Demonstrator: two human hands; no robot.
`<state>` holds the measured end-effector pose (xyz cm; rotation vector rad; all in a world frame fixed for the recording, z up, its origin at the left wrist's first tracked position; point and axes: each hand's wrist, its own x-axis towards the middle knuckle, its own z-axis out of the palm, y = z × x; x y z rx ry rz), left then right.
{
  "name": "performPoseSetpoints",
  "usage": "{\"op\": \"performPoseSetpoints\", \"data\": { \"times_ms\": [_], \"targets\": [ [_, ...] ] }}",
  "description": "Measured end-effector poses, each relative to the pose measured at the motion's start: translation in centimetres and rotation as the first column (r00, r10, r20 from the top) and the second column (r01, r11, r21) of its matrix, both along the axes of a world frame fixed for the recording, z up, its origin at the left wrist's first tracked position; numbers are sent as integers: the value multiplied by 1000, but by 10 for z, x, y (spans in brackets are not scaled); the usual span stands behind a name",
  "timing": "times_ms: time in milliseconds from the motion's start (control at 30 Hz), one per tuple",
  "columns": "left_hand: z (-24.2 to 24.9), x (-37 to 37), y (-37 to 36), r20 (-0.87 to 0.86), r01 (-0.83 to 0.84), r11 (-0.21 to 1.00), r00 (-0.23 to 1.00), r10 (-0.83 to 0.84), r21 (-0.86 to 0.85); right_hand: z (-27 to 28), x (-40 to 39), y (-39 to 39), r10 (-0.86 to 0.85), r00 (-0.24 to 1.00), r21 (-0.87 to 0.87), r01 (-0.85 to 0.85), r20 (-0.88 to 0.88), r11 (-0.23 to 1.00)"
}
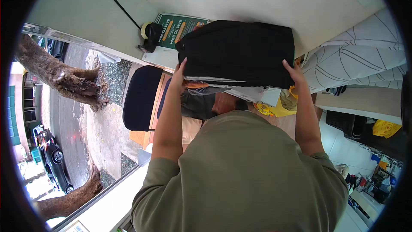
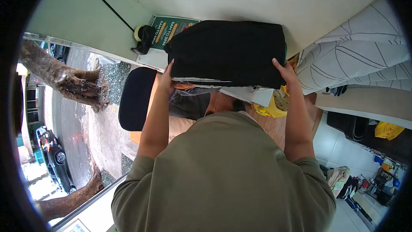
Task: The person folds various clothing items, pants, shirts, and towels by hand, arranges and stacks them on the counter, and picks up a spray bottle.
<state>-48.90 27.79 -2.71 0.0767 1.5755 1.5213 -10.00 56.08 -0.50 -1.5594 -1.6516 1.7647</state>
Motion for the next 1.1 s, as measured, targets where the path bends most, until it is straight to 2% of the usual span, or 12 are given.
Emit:
{"op": "performPoseSetpoints", "data": {
  "times_ms": [167, 267, 300, 333, 400, 433, 467, 600, 733, 867, 933, 1100],
  "targets": [
    [12, -32, 37, 59, -10, 1000, 998, 10, 2, -16, 1, -10, -106, 992, -88, 100, -62, 991],
    [-15, -30, 24, -71, -430, 899, 902, 426, -77, -14, -6, -10, -155, 968, 355, 78, 195, 932],
    [-25, -23, 17, -136, -596, 797, 802, 582, -96, -11, -6, -11, -198, 939, 578, -1, 280, 816],
    [-45, -11, 0, -96, -669, 735, 729, 678, 114, -8, -4, -14, -263, 903, 757, -97, 341, 646],
    [-42, 30, -19, 676, -631, 735, 656, 335, 248, 5, -15, -25, -292, 908, 920, -197, 301, 338],
    [-30, 52, -20, 751, -598, 776, 603, 268, 203, 30, -28, -46, -227, 942, 950, -191, 249, 247],
    [6, 66, -15, 685, -518, 855, 614, 391, -24, 49, -44, -67, -154, 968, 973, -174, 197, 152],
    [-24, 60, 11, 651, -633, 766, 629, 426, 110, 73, -109, -129, 378, 848, 916, -401, 370, 2],
    [-12, 61, 9, 629, -647, 759, 619, 470, 70, 48, -139, -132, 334, 756, 777, -622, 562, 99],
    [-26, 68, 12, 761, -701, 670, 567, 315, 245, 29, -131, -127, 303, 654, 709, -695, 693, -120],
    [-35, 79, 17, 760, -748, 569, 576, 301, 342, 38, -131, -131, 357, 658, 718, -694, 663, -54],
    [6, 118, 23, 856, -761, 648, 345, 384, 17, 69, -166, -135, 491, 646, 772, -629, 585, -93]
  ]
}}
